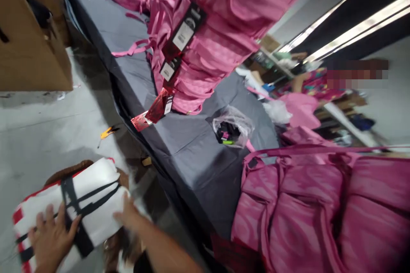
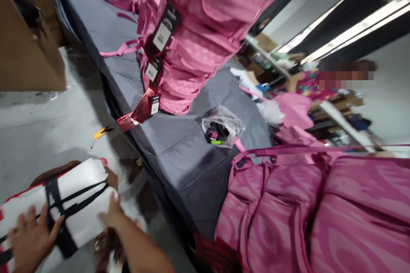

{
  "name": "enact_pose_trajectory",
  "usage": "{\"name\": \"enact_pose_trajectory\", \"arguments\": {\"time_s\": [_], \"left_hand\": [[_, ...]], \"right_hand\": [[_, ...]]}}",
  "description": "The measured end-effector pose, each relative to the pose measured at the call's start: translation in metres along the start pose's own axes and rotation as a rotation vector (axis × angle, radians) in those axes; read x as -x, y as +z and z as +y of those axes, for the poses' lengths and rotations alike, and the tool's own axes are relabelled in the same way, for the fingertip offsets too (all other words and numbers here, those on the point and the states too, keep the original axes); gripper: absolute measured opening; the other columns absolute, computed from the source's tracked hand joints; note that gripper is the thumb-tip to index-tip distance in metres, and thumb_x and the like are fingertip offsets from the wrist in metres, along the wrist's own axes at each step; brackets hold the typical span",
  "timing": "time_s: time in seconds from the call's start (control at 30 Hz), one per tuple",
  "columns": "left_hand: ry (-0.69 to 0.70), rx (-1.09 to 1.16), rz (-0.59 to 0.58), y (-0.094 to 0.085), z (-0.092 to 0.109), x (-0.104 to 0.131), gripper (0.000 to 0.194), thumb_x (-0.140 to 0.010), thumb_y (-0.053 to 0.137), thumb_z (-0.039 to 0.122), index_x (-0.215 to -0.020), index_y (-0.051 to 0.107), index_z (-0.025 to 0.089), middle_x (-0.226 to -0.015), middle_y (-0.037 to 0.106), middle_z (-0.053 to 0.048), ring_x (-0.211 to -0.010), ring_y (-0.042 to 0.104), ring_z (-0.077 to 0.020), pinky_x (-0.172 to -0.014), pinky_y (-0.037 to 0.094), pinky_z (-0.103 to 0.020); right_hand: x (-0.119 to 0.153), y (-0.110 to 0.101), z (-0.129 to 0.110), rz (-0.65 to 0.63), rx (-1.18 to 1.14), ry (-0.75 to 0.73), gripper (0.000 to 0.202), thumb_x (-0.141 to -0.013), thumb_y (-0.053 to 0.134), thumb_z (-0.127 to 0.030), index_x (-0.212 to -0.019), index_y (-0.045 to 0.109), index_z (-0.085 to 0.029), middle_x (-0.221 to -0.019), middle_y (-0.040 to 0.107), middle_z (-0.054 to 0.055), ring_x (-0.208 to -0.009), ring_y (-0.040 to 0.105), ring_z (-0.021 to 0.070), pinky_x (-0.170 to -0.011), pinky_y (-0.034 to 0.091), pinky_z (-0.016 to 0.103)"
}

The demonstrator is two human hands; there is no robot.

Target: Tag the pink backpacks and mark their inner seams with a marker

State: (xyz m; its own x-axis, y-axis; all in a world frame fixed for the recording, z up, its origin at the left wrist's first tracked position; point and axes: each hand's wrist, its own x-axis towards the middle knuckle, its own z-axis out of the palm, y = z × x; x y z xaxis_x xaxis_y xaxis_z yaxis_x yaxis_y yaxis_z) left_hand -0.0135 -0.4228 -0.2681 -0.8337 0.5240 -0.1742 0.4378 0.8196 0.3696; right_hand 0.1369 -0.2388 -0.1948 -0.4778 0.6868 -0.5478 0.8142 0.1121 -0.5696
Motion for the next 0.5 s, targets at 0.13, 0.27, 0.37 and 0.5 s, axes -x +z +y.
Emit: {"name": "enact_pose_trajectory", "arguments": {"time_s": [0.13,0.27,0.37,0.5], "left_hand": [[-0.002,-0.282,-0.104,-0.028,0.037,-0.002,0.071,-0.090,0.033,0.048,-0.147,0.034,0.005,-0.157,0.019,-0.028,-0.147,0.011,-0.0432,-0.112,0.019,-0.063],[0.056,-0.379,-0.161,-0.021,0.090,-0.034,0.072,-0.090,0.041,0.047,-0.151,0.029,0.011,-0.161,0.011,-0.021,-0.149,0.006,-0.0376,-0.117,0.014,-0.055],[0.082,-0.351,-0.186,0.002,0.136,-0.071,0.079,-0.086,0.050,0.056,-0.152,0.029,0.018,-0.162,0.009,-0.019,-0.148,0.003,-0.0421,-0.115,0.011,-0.059],[0.036,-0.352,-0.191,0.019,0.170,-0.106,0.088,-0.082,0.053,0.061,-0.152,0.024,0.017,-0.159,0.007,-0.025,-0.144,0.001,-0.0507,-0.110,0.010,-0.067]], "right_hand": [[0.019,-0.118,0.019,0.126,-0.156,-0.101,0.042,-0.093,0.046,-0.037,-0.130,0.056,-0.020,-0.101,0.071,0.006,-0.085,0.068,0.0169,-0.078,0.052,0.029],[-0.011,-0.222,0.071,0.559,-0.132,-0.032,0.056,-0.098,0.017,-0.037,-0.135,0.044,-0.006,-0.124,0.058,0.026,-0.114,0.057,0.0285,-0.098,0.041,0.049],[-0.029,-0.255,0.095,0.769,-0.003,-0.004,0.052,-0.093,0.034,-0.039,-0.129,0.052,-0.006,-0.138,0.047,0.028,-0.132,0.040,0.0369,-0.107,0.027,0.059],[-0.039,-0.250,0.102,0.811,0.317,0.001,0.051,-0.094,0.038,-0.039,-0.135,0.052,-0.013,-0.148,0.041,0.021,-0.136,0.035,0.0356,-0.106,0.029,0.058]]}}
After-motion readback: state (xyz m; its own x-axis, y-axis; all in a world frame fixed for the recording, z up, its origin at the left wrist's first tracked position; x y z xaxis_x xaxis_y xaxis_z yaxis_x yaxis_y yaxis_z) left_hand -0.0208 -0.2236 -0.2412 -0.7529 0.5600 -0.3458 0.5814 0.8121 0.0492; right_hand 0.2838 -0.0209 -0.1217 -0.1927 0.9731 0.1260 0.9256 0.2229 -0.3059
